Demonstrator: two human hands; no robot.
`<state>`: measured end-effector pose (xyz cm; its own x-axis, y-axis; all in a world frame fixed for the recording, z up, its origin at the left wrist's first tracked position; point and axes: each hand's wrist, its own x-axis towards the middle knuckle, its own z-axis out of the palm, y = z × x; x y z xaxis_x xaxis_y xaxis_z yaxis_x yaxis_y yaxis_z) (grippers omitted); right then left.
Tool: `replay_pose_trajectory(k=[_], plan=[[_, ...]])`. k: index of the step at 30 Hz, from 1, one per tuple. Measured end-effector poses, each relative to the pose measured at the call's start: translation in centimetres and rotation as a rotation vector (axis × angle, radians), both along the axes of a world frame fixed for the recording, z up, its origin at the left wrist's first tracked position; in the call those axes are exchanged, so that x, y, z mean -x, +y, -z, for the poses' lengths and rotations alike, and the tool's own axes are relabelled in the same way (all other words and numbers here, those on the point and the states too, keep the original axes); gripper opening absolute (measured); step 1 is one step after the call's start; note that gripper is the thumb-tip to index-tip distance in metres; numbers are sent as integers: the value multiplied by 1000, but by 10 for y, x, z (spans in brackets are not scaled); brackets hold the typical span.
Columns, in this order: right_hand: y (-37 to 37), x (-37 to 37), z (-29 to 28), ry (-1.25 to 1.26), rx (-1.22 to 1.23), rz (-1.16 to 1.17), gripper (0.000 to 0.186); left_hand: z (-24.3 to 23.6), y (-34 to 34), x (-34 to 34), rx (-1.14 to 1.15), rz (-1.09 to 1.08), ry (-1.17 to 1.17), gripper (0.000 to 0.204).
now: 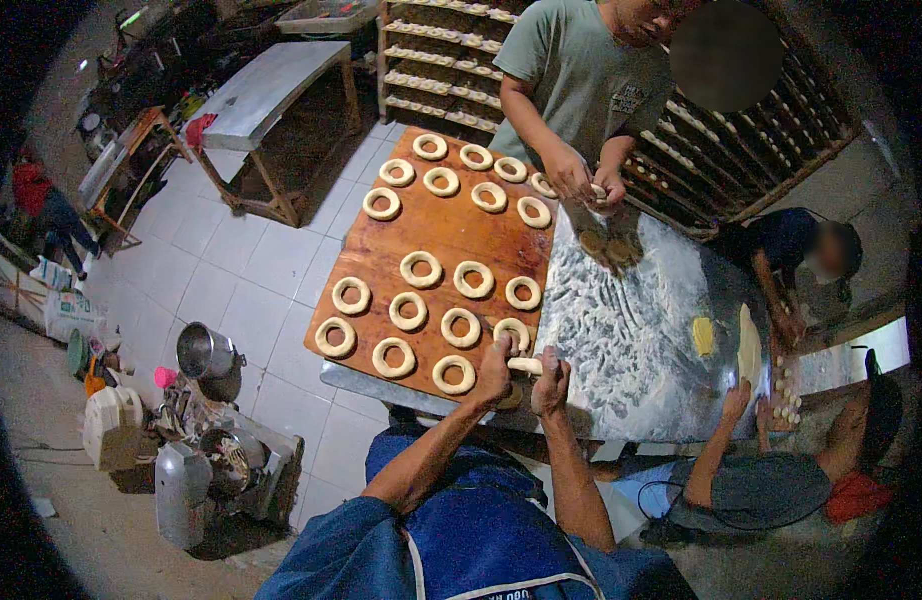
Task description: The person shapes small dough pieces into rings by hand and places them on a wooden board. Other workers roll and cut dough nearby, and finished rings are arranged on racks.
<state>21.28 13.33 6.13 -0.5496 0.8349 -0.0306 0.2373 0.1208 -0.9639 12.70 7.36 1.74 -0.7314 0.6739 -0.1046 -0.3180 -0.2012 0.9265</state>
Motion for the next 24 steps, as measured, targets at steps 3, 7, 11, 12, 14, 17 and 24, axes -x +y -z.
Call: replay_pose_trajectory(k=[3,7,11,12,14,17,24], plan=[[17,9,30,-194,-78,-253,48,5,-12,18,228,134,511,37],[-21,46,-10,62,-41,-251,44,28,-21,31,-341,-55,-400,30],[-24,66,-5,-227,-489,-417,39,-23,-48,59,116,-187,475,31],[-26,70,3,-143,-918,-432,36,-22,-53,67,206,-187,493,32],[-34,86,11,-15,-1210,-331,36,3,-62,84,-80,-187,98,33],[-45,119,28,78,-166,-421,44,28,-70,111,-465,-308,-466,37],[-65,180,25,39,-396,-568,52,-2,-104,161,-210,-358,-279,25]])
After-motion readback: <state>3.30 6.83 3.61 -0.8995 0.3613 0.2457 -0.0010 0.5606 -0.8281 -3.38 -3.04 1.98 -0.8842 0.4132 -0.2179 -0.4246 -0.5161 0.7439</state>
